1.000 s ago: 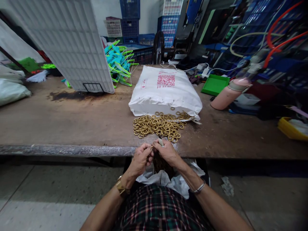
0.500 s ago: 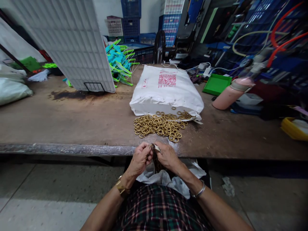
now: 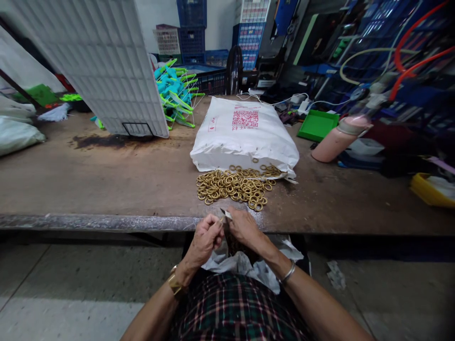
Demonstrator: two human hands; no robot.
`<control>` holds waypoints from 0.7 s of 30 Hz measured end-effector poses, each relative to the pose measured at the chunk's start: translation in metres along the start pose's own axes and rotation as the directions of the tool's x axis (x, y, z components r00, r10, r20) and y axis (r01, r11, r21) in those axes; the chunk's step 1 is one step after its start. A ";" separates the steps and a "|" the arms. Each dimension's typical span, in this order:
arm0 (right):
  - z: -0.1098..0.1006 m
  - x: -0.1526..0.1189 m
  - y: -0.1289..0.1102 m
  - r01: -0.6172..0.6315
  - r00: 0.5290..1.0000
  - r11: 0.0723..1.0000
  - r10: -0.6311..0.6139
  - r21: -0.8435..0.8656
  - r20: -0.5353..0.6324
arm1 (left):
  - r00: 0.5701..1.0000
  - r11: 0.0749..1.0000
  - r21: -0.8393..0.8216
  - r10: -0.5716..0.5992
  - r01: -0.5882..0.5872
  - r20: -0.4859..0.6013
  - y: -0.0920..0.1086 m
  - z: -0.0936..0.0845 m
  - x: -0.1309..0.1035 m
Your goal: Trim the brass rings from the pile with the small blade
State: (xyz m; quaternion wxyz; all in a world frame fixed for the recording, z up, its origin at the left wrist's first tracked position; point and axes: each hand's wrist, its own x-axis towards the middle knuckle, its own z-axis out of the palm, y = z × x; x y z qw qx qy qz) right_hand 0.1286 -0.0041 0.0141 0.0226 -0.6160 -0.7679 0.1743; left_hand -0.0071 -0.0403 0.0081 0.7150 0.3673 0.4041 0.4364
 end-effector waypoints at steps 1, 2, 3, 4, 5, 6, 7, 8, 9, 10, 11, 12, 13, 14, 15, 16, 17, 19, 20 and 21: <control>0.000 0.004 0.000 -0.012 1.000 1.000 0.011 -0.007 -0.029 | 0.999 0.999 -0.030 -0.011 0.012 0.031 0.002 0.001 -0.003; -0.001 0.007 0.000 -0.024 0.998 1.000 0.023 -0.011 -0.059 | 0.998 0.997 -0.070 -0.021 0.025 0.057 0.005 0.003 -0.005; -0.001 0.011 0.000 -0.033 0.995 0.999 0.032 -0.013 -0.091 | 0.997 0.992 -0.118 -0.031 0.039 0.071 0.007 0.004 -0.007; -0.001 0.015 0.000 -0.036 0.992 0.999 0.035 -0.010 -0.125 | 0.997 0.984 -0.168 -0.040 0.052 0.071 0.008 0.004 -0.008; -0.002 0.019 -0.001 -0.037 0.987 0.999 0.036 -0.002 -0.159 | 0.997 0.975 -0.214 -0.050 0.061 0.056 0.009 0.004 -0.008; -0.002 0.023 -0.003 -0.033 0.982 0.999 0.034 0.007 -0.188 | 0.998 0.966 -0.248 -0.061 0.067 0.034 0.009 0.003 -0.007; -0.002 0.027 -0.004 -0.027 0.976 1.000 0.030 0.014 -0.217 | 0.997 0.960 -0.271 -0.072 0.072 0.012 0.010 0.001 -0.006; -0.002 0.031 -0.007 -0.022 0.970 1.000 0.025 0.016 -0.243 | 0.997 0.955 -0.285 -0.082 0.076 -0.007 0.009 -0.001 -0.004; -0.002 0.035 -0.009 -0.021 0.965 1.000 0.022 0.009 -0.263 | 0.996 0.953 -0.294 -0.088 0.077 -0.023 0.009 -0.002 -0.003; -0.003 0.040 -0.012 -0.024 0.962 1.000 0.022 -0.004 -0.272 | 0.995 0.951 -0.301 -0.091 0.076 -0.036 0.009 -0.004 -0.002; -0.004 0.044 -0.014 -0.026 0.962 0.999 0.019 -0.022 -0.271 | 0.995 0.947 -0.311 -0.092 0.074 -0.043 0.009 -0.006 -0.002; -0.005 0.048 -0.017 -0.026 0.965 0.999 0.014 -0.042 -0.261 | 0.995 0.943 -0.325 -0.092 0.072 -0.046 0.009 -0.007 -0.001; -0.006 0.052 -0.019 -0.025 0.970 0.998 0.009 -0.061 -0.242 | 0.995 0.937 -0.342 -0.092 0.071 -0.046 0.010 -0.008 -0.001; -0.007 0.056 -0.021 -0.028 0.976 0.996 0.009 -0.082 -0.219 | 0.995 0.930 -0.361 -0.093 0.072 -0.043 0.010 -0.010 -0.001; -0.008 0.059 -0.023 -0.036 0.981 0.994 0.015 -0.102 -0.196 | 0.994 0.921 -0.382 -0.099 0.078 -0.036 0.011 -0.011 -0.001; -0.009 0.062 -0.024 -0.050 0.984 0.991 0.028 -0.121 -0.174 | 0.994 0.912 -0.400 -0.108 0.088 -0.029 0.011 -0.012 -0.001; -0.009 0.064 -0.025 -0.066 0.986 0.988 0.044 -0.137 -0.158 | 0.993 0.904 -0.417 -0.119 0.098 -0.024 0.012 -0.013 -0.001; -0.008 0.066 -0.024 -0.091 0.987 0.984 0.068 -0.155 -0.143 | 0.990 0.883 -0.454 -0.139 0.117 -0.017 0.013 -0.015 -0.001; -0.007 0.066 -0.023 -0.097 0.987 0.983 0.075 -0.157 -0.141 | 0.989 0.871 -0.475 -0.147 0.122 -0.016 0.013 -0.016 -0.001; -0.006 0.066 -0.021 -0.099 0.987 0.983 0.077 -0.156 -0.143 | 0.988 0.859 -0.497 -0.151 0.124 -0.015 0.013 -0.017 0.000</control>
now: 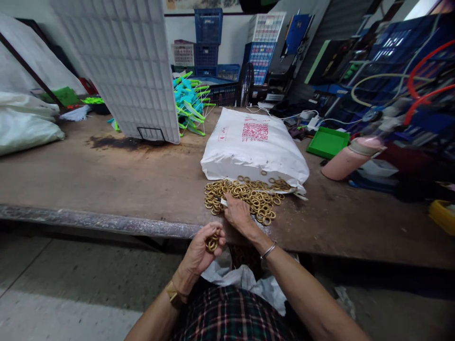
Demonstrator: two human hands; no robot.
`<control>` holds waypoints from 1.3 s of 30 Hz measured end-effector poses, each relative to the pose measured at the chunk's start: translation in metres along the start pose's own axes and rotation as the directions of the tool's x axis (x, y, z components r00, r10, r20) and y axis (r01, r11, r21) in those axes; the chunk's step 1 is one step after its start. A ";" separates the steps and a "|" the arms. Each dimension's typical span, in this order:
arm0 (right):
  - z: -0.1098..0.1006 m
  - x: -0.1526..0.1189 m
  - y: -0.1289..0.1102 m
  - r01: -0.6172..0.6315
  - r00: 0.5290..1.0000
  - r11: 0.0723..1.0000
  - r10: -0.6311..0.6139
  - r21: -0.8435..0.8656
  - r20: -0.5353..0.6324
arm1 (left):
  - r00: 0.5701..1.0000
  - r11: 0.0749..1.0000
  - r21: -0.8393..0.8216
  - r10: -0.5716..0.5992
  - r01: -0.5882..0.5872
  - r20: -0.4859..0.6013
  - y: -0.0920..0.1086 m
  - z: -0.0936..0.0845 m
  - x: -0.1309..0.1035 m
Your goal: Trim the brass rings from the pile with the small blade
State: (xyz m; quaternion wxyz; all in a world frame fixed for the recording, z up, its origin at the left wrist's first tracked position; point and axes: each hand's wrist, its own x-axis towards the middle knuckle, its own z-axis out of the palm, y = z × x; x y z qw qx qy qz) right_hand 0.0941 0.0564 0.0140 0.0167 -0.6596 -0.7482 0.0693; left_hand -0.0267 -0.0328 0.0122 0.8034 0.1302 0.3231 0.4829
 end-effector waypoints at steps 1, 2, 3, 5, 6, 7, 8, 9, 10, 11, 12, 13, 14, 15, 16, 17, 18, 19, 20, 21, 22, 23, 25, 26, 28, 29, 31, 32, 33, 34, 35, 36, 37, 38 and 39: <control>0.001 -0.001 0.002 -0.003 1.000 1.000 0.003 0.002 -0.005 | 1.000 1.000 -0.026 -0.002 0.002 -0.003 0.000 -0.001 0.001; 0.002 -0.002 0.005 -0.003 1.000 1.000 0.004 0.006 -0.013 | 1.000 0.999 -0.050 -0.003 0.003 -0.011 0.001 -0.002 0.002; 0.003 -0.003 0.007 -0.004 1.000 1.000 0.005 0.011 -0.025 | 1.000 0.998 -0.069 -0.004 0.002 -0.026 0.001 -0.003 0.003; 0.005 -0.006 0.013 -0.002 0.999 1.000 0.003 0.027 -0.051 | 0.998 0.996 -0.093 -0.006 0.001 -0.063 0.001 -0.004 0.006; 0.005 -0.008 0.016 0.001 0.998 0.999 0.002 0.040 -0.063 | 0.997 0.995 -0.096 -0.009 0.002 -0.078 0.000 -0.004 0.007; 0.005 -0.010 0.019 0.004 0.997 0.998 0.000 0.056 -0.071 | 0.996 0.996 -0.094 -0.010 0.002 -0.086 0.000 -0.004 0.008; 0.005 -0.012 0.021 0.006 0.997 0.997 0.000 0.074 -0.077 | 0.996 0.996 -0.087 -0.008 0.000 -0.088 0.000 -0.004 0.009; 0.005 -0.013 0.024 0.009 0.997 0.995 -0.002 0.094 -0.082 | 0.996 0.997 -0.076 -0.003 -0.003 -0.084 -0.001 -0.003 0.010; 0.005 -0.015 0.026 0.017 0.996 0.993 -0.006 0.119 -0.088 | 0.997 0.998 -0.060 0.005 -0.010 -0.080 -0.001 -0.002 0.011; 0.005 -0.016 0.029 0.026 0.995 0.988 -0.012 0.150 -0.097 | 0.997 0.999 -0.036 0.016 -0.019 -0.076 -0.002 -0.001 0.012; 0.005 -0.017 0.031 0.037 0.994 0.981 -0.016 0.192 -0.110 | 0.997 0.999 -0.007 0.031 -0.032 -0.073 -0.002 0.001 0.013; 0.006 -0.018 0.034 0.052 0.992 0.967 -0.020 0.250 -0.126 | 0.996 0.999 0.029 0.047 -0.045 -0.071 -0.003 0.003 0.014; 0.006 -0.018 0.037 0.070 0.989 0.943 -0.022 0.327 -0.148 | 0.996 0.996 0.069 0.062 -0.058 -0.069 -0.003 0.004 0.015; 0.007 -0.019 0.039 0.092 0.985 0.904 -0.020 0.418 -0.173 | 0.995 0.991 0.110 0.078 -0.071 -0.067 -0.004 0.006 0.016; 0.007 -0.020 0.042 0.111 0.981 0.849 -0.011 0.516 -0.193 | 0.993 0.985 0.149 0.096 -0.085 -0.067 -0.004 0.008 0.018; 0.008 -0.021 0.044 0.124 0.979 0.779 0.005 0.615 -0.203 | 0.991 0.978 0.183 0.112 -0.098 -0.066 -0.004 0.010 0.019; 0.008 -0.023 0.046 0.122 0.980 0.694 0.027 0.710 -0.195 | 0.990 0.971 0.213 0.127 -0.110 -0.067 -0.004 0.011 0.021; 0.008 -0.025 0.047 0.100 0.985 0.594 0.054 0.798 -0.163 | 0.987 0.964 0.238 0.141 -0.121 -0.071 -0.005 0.013 0.023; 0.007 -0.027 0.047 0.058 0.991 0.478 0.076 0.877 -0.107 | 0.985 0.957 0.259 0.155 -0.130 -0.077 -0.005 0.015 0.025; 0.006 -0.030 0.046 0.002 0.996 0.348 0.086 0.938 -0.035 | 0.983 0.951 0.278 0.165 -0.136 -0.083 -0.006 0.017 0.028; 0.005 -0.033 0.045 -0.056 0.996 0.211 0.085 0.976 0.038 | 0.981 0.946 0.295 0.170 -0.137 -0.090 -0.007 0.020 0.030; 0.004 -0.036 0.043 -0.105 0.993 0.078 0.070 0.991 0.100 | 0.980 0.941 0.310 0.172 -0.135 -0.096 -0.008 0.022 0.032; 0.001 -0.042 0.038 -0.169 0.984 -0.136 0.026 0.976 0.174 | 0.979 0.932 0.337 0.176 -0.133 -0.099 -0.012 0.028 0.037; 0.000 -0.045 0.036 -0.185 0.982 -0.206 0.007 0.961 0.191 | 0.979 0.928 0.348 0.179 -0.136 -0.096 -0.014 0.031 0.039; 0.000 -0.049 0.033 -0.210 0.977 -0.281 -0.028 0.937 0.210 | 0.977 0.917 0.371 0.191 -0.145 -0.091 -0.017 0.035 0.042; 0.000 -0.050 0.032 -0.221 0.975 -0.293 -0.042 0.930 0.218 | 0.976 0.911 0.383 0.200 -0.151 -0.090 -0.018 0.036 0.044; 0.001 -0.051 0.033 -0.234 0.972 -0.264 -0.045 0.936 0.231 | 0.972 0.897 0.410 0.217 -0.162 -0.091 -0.020 0.036 0.046; 0.002 -0.051 0.034 -0.229 0.973 -0.215 -0.029 0.949 0.228 | 0.969 0.886 0.431 0.228 -0.168 -0.091 -0.020 0.035 0.047; 0.002 -0.050 0.036 -0.208 0.978 -0.138 -0.003 0.968 0.210 | 0.966 0.869 0.463 0.241 -0.174 -0.090 -0.020 0.033 0.047; 0.001 -0.049 0.038 -0.172 0.985 -0.038 0.028 0.984 0.173 | 0.963 0.844 0.505 0.257 -0.180 -0.086 -0.019 0.031 0.048; 0.000 -0.048 0.041 -0.125 0.991 0.072 0.055 0.990 0.121 | 0.958 0.809 0.558 0.274 -0.185 -0.079 -0.019 0.030 0.048; -0.001 -0.047 0.044 -0.074 0.996 0.177 0.071 0.981 0.062 | 0.954 0.762 0.618 0.294 -0.191 -0.067 -0.018 0.028 0.047; -0.003 -0.046 0.046 -0.022 0.997 0.269 0.073 0.963 0.002 | 0.948 0.706 0.679 0.315 -0.201 -0.047 -0.017 0.028 0.046; -0.005 -0.045 0.049 0.026 0.997 0.343 0.064 0.939 -0.051 | 0.941 0.644 0.734 0.338 -0.215 -0.021 -0.016 0.027 0.045; -0.006 -0.044 0.051 0.068 0.995 0.400 0.045 0.914 -0.094 | 0.931 0.578 0.781 0.364 -0.236 0.011 -0.015 0.028 0.045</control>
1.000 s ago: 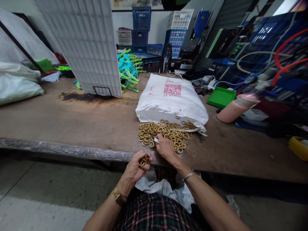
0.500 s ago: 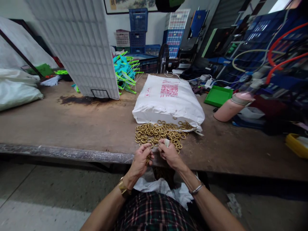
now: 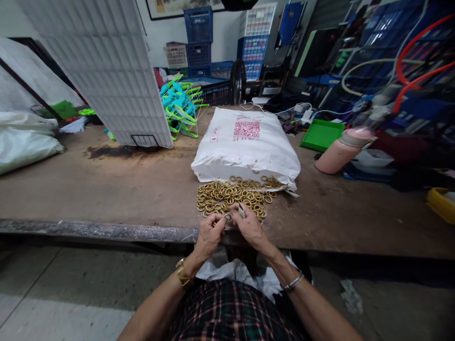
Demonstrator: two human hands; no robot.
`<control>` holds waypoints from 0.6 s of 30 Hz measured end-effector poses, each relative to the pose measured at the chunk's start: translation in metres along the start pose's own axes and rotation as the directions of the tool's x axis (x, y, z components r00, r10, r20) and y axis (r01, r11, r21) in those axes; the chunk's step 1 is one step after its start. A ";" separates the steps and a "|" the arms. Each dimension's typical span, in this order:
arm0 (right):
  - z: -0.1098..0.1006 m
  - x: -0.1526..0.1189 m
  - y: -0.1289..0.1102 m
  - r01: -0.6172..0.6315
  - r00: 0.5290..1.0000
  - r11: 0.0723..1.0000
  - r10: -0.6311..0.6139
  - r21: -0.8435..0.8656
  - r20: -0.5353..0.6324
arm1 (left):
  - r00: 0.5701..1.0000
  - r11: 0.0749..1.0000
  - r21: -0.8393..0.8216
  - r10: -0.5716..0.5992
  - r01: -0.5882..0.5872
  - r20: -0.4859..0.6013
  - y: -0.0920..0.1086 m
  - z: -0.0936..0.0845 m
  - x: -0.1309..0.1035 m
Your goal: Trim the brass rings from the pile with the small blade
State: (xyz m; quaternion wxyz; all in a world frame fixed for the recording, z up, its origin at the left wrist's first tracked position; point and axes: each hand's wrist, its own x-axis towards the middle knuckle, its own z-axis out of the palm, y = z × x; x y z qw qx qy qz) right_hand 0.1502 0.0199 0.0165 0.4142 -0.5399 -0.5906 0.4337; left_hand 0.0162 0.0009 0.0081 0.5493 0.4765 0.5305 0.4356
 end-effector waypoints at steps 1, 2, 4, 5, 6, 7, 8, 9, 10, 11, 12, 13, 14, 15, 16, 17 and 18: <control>-0.001 0.001 0.000 0.043 0.999 0.998 -0.043 -0.048 0.014 | 0.999 0.997 0.062 0.046 -0.046 -0.001 0.002 0.000 -0.001; -0.002 0.002 0.000 0.081 0.996 0.993 -0.078 -0.088 0.037 | 0.996 0.990 0.112 0.092 -0.091 -0.004 0.003 0.000 -0.001; -0.002 0.002 0.002 0.127 0.990 0.984 -0.117 -0.125 0.079 | 0.989 0.974 0.171 0.150 -0.146 -0.012 0.008 0.001 -0.002; -0.001 0.002 0.004 0.123 0.990 0.985 -0.114 -0.117 0.087 | 0.988 0.973 0.175 0.153 -0.148 -0.016 0.010 0.001 -0.003; -0.001 0.001 0.005 0.102 0.992 0.991 -0.094 -0.092 0.084 | 0.991 0.978 0.161 0.136 -0.132 -0.014 0.012 0.002 -0.003; 0.000 0.001 0.005 0.067 0.996 0.996 -0.063 -0.054 0.070 | 0.995 0.986 0.132 0.102 -0.101 -0.005 0.013 0.002 -0.004; 0.000 0.000 0.005 0.029 0.998 1.000 -0.028 -0.008 0.055 | 0.998 0.994 0.091 0.055 -0.056 0.014 0.014 0.002 -0.005; 0.000 -0.001 0.005 -0.006 0.999 0.999 0.004 0.040 0.043 | 0.999 0.999 0.043 0.003 -0.005 0.043 0.014 0.002 -0.006; 0.000 -0.002 0.004 -0.034 0.999 0.996 0.031 0.080 0.038 | 0.996 0.999 -0.007 -0.044 0.045 0.077 0.014 0.002 -0.007; -0.001 -0.002 0.003 -0.050 0.998 0.993 0.046 0.107 0.037 | 0.991 0.995 -0.050 -0.082 0.088 0.110 0.014 0.002 -0.008; -0.002 -0.003 0.001 -0.054 0.998 0.991 0.050 0.118 0.039 | 0.985 0.990 -0.082 -0.106 0.118 0.136 0.013 0.002 -0.009; -0.002 -0.004 0.000 -0.051 0.998 0.992 0.047 0.113 0.042 | 0.981 0.985 -0.105 -0.118 0.135 0.151 0.012 0.002 -0.010; -0.003 -0.004 -0.001 -0.042 0.998 0.995 0.037 0.093 0.049 | 0.981 0.983 -0.115 -0.121 0.139 0.154 0.012 0.002 -0.010; -0.004 -0.005 -0.002 -0.027 0.998 0.998 0.024 0.061 0.057 | 0.982 0.985 -0.110 -0.117 0.134 0.146 0.011 0.002 -0.011; -0.005 -0.005 -0.003 -0.010 0.998 1.000 0.008 0.026 0.067 | 0.985 0.988 -0.091 -0.109 0.122 0.135 0.011 0.002 -0.011; -0.005 -0.005 -0.003 0.007 0.997 1.000 -0.006 -0.008 0.080 | 0.988 0.992 -0.063 -0.098 0.106 0.122 0.011 0.002 -0.011; -0.005 -0.005 -0.003 0.022 0.995 0.999 -0.018 -0.034 0.096 | 0.990 0.996 -0.031 -0.084 0.088 0.111 0.012 0.003 -0.010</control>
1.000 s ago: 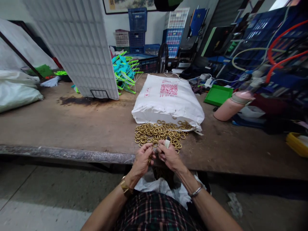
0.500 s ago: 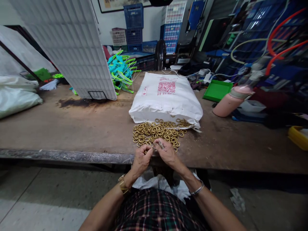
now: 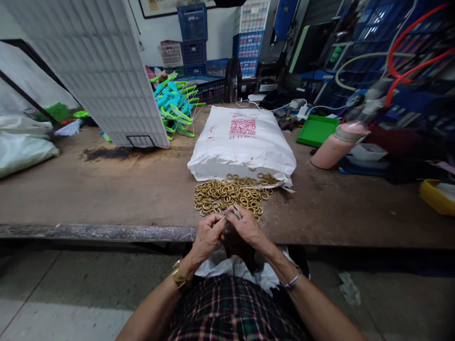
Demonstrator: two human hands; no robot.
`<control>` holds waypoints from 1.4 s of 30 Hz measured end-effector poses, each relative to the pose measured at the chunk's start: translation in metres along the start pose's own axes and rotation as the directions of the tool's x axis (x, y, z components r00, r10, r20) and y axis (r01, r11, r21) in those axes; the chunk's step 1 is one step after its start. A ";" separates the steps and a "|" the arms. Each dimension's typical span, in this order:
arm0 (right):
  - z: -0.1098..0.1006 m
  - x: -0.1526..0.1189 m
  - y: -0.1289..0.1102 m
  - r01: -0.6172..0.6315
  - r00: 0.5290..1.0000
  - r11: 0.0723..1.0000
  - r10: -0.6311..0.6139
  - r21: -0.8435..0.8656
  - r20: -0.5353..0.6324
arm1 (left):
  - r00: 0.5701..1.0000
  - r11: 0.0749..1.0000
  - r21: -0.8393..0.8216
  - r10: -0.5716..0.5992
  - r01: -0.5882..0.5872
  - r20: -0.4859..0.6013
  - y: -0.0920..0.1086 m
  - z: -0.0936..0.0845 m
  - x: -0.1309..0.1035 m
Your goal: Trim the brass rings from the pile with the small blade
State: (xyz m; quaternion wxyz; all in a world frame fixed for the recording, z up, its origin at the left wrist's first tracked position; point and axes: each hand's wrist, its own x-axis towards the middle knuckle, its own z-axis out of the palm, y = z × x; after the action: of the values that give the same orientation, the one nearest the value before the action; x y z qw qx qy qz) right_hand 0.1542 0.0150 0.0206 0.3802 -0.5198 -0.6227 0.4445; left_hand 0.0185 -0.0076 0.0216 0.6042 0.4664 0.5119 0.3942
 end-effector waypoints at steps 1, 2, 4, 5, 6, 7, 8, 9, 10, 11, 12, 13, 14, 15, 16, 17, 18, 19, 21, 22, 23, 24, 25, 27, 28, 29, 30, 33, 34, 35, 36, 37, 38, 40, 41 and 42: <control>0.000 0.000 0.000 0.008 1.000 1.000 -0.007 -0.014 0.013 | 1.000 0.999 0.031 0.014 -0.014 -0.008 0.001 0.000 0.000; 0.001 0.000 0.001 0.007 1.000 1.000 -0.006 -0.011 0.025 | 1.000 0.999 0.048 0.025 -0.025 -0.009 0.003 0.000 0.000; 0.002 0.000 0.001 -0.023 0.999 0.999 0.021 0.039 0.036 | 1.000 1.000 0.023 0.021 -0.021 0.008 0.006 0.000 -0.001; 0.002 -0.001 0.000 -0.049 0.998 0.996 0.046 0.080 0.038 | 1.000 1.000 -0.018 0.005 -0.005 0.027 0.007 0.000 -0.002; 0.003 -0.001 -0.001 -0.081 0.996 0.988 0.076 0.129 0.043 | 0.998 0.997 -0.072 -0.019 0.023 0.054 0.009 0.000 -0.003; 0.003 -0.002 -0.002 -0.117 0.993 0.976 0.109 0.181 0.055 | 0.996 0.990 -0.133 -0.046 0.057 0.081 0.010 -0.001 -0.004; 0.003 -0.003 -0.003 -0.154 0.987 0.960 0.141 0.234 0.074 | 0.992 0.977 -0.191 -0.072 0.092 0.108 0.011 -0.001 -0.005; 0.003 -0.003 -0.004 -0.189 0.981 0.940 0.169 0.284 0.094 | 0.987 0.962 -0.243 -0.094 0.123 0.129 0.011 -0.001 -0.005; 0.004 -0.004 -0.005 -0.217 0.975 0.921 0.189 0.324 0.115 | 0.983 0.946 -0.288 -0.110 0.148 0.146 0.012 -0.001 -0.006; 0.004 -0.004 -0.005 -0.233 0.971 0.907 0.199 0.350 0.131 | 0.980 0.932 -0.323 -0.119 0.166 0.160 0.012 -0.001 -0.006; 0.004 -0.005 -0.005 -0.236 0.970 0.904 0.201 0.355 0.134 | 0.978 0.922 -0.347 -0.122 0.175 0.168 0.012 -0.001 -0.006; 0.005 -0.005 -0.005 -0.225 0.973 0.912 0.194 0.342 0.122 | 0.977 0.916 -0.360 -0.123 0.178 0.172 0.012 -0.001 -0.006; 0.005 -0.004 -0.004 -0.202 0.979 0.928 0.179 0.312 0.101 | 0.978 0.915 -0.362 -0.124 0.179 0.169 0.012 0.000 -0.006; 0.005 -0.004 -0.003 -0.169 0.985 0.947 0.154 0.272 0.077 | 0.979 0.920 -0.350 -0.126 0.175 0.160 0.012 0.000 -0.005; 0.005 -0.003 -0.002 -0.134 0.991 0.965 0.125 0.225 0.051 | 0.982 0.931 -0.326 -0.125 0.166 0.143 0.012 0.001 -0.005; 0.004 -0.003 -0.001 -0.101 0.995 0.979 0.098 0.179 0.026 | 0.985 0.944 -0.292 -0.122 0.154 0.124 0.012 0.001 -0.005; 0.004 -0.003 -0.001 -0.075 0.997 0.988 0.075 0.139 0.005 | 0.987 0.957 -0.252 -0.118 0.141 0.106 0.011 0.002 -0.005; 0.003 -0.003 0.000 -0.058 0.998 0.993 0.060 0.105 -0.009 | 0.990 0.969 -0.211 -0.111 0.128 0.089 0.010 0.003 -0.005; 0.002 -0.003 0.000 -0.055 0.998 0.996 0.056 0.066 -0.015 | 0.993 0.983 -0.151 -0.095 0.104 0.066 0.009 0.004 -0.005; 0.001 -0.004 -0.001 -0.058 0.998 0.997 0.059 0.058 -0.010 | 0.994 0.986 -0.138 -0.087 0.096 0.065 0.007 0.004 -0.004; 0.001 -0.004 -0.001 -0.059 0.998 0.997 0.060 0.056 -0.002 | 0.994 0.987 -0.133 -0.080 0.089 0.069 0.006 0.004 -0.004; 0.000 -0.005 -0.002 -0.058 0.998 0.997 0.058 0.056 0.005 | 0.994 0.987 -0.137 -0.073 0.083 0.078 0.005 0.004 -0.004; 0.000 -0.006 -0.003 -0.057 0.998 0.997 0.056 0.059 0.009 | 0.993 0.986 -0.145 -0.069 0.082 0.093 0.004 0.004 -0.005; 0.000 -0.007 -0.004 -0.061 0.998 0.996 0.060 0.071 0.013 | 0.991 0.982 -0.167 -0.064 0.083 0.117 0.003 0.004 -0.005; 0.000 -0.008 -0.004 -0.064 0.998 0.995 0.063 0.078 0.017 | 0.990 0.981 -0.177 -0.063 0.084 0.122 0.003 0.004 -0.005; -0.001 -0.007 -0.004 -0.065 0.998 0.994 0.064 0.084 0.020 | 0.990 0.979 -0.183 -0.064 0.086 0.124 0.003 0.004 -0.005; -0.001 -0.007 -0.003 -0.066 0.998 0.994 0.064 0.090 0.019 | 0.990 0.979 -0.187 -0.065 0.087 0.123 0.004 0.004 -0.006; -0.003 -0.006 0.001 -0.063 0.997 0.995 0.065 0.076 -0.029 | 0.993 0.979 -0.186 -0.061 0.079 0.099 0.006 0.006 -0.007; -0.004 -0.006 0.004 -0.049 0.997 0.998 0.051 0.039 -0.054 | 0.994 0.980 -0.184 -0.057 0.073 0.088 0.007 0.006 -0.007; -0.004 -0.007 0.006 -0.022 0.997 1.000 0.020 -0.021 -0.068 | 0.996 0.982 -0.178 -0.050 0.062 0.075 0.008 0.007 -0.007; -0.005 -0.008 0.007 0.019 0.998 0.995 -0.025 -0.100 -0.064 | 0.997 0.984 -0.169 -0.043 0.053 0.063 0.009 0.007 -0.007; -0.005 -0.010 0.009 0.068 0.996 0.980 -0.076 -0.186 -0.037 | 0.998 0.987 -0.157 -0.037 0.045 0.050 0.010 0.007 -0.007; -0.004 -0.012 0.010 0.113 0.993 0.957 -0.116 -0.269 0.007 | 0.999 0.989 -0.143 -0.031 0.037 0.039 0.010 0.008 -0.007; -0.003 -0.017 0.012 0.170 0.985 0.901 -0.146 -0.399 0.091 | 1.000 0.994 -0.112 -0.018 0.020 0.021 0.011 0.009 -0.006; -0.003 -0.019 0.013 0.179 0.983 0.876 -0.143 -0.448 0.115 | 1.000 0.995 -0.097 -0.011 0.012 0.012 0.011 0.009 -0.006; -0.002 -0.020 0.013 0.180 0.983 0.853 -0.137 -0.490 0.122 | 1.000 0.997 -0.080 -0.003 0.004 0.006 0.011 0.010 -0.006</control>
State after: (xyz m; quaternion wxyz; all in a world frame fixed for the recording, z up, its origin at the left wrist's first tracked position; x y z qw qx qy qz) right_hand 0.1634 -0.0036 0.0088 0.2422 -0.5282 -0.7722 0.2569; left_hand 0.0269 -0.0124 0.0344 0.6247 0.4420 0.4946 0.4120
